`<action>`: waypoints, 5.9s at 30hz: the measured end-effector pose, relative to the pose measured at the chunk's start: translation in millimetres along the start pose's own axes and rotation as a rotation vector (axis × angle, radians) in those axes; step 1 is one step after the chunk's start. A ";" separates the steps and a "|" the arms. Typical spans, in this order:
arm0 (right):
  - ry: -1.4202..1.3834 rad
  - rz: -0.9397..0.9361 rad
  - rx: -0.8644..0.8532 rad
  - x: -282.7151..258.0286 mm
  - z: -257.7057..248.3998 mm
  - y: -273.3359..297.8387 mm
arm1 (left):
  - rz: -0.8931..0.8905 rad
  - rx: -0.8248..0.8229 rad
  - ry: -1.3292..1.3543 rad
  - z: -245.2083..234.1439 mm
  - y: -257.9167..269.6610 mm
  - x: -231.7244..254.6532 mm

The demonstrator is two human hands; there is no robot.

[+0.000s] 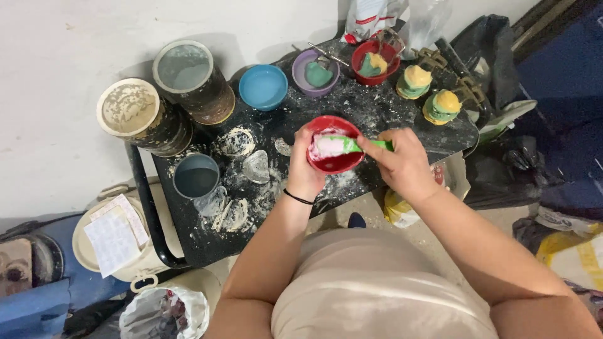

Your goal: The person retrieves a foil-wrapped object from a drawer and places it on a workbench. They then pour a white powder from a bag into a red bowl, add water from a blue bowl, and mix the contents with a green spatula. The person applies the resulting pink paste to the foil-wrapped object.

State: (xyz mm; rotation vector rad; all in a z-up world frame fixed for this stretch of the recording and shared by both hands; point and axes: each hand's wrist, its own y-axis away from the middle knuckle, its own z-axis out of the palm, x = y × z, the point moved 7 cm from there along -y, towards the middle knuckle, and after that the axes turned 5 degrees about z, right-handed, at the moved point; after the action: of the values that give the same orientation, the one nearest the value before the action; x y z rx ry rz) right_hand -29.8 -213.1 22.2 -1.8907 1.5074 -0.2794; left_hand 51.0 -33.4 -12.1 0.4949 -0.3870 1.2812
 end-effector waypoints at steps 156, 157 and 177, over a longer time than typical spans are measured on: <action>-1.151 1.258 -0.437 57.4 45.2 69.4 | 0.310 -0.636 -1.406 -29.9 -0.8 -44.4; -1.149 1.258 -0.438 57.4 45.1 70.5 | 0.311 -0.635 -1.404 -27.1 1.9 -40.0; -1.063 1.101 -0.355 50.6 44.9 60.5 | -0.153 -0.411 -2.391 -150.8 -31.0 108.4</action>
State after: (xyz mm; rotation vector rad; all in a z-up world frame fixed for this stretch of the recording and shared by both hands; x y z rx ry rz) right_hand -36.1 -247.7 -61.4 -0.8220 1.5339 1.3220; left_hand 108.1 131.0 -84.0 1.4529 -2.3829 -0.2210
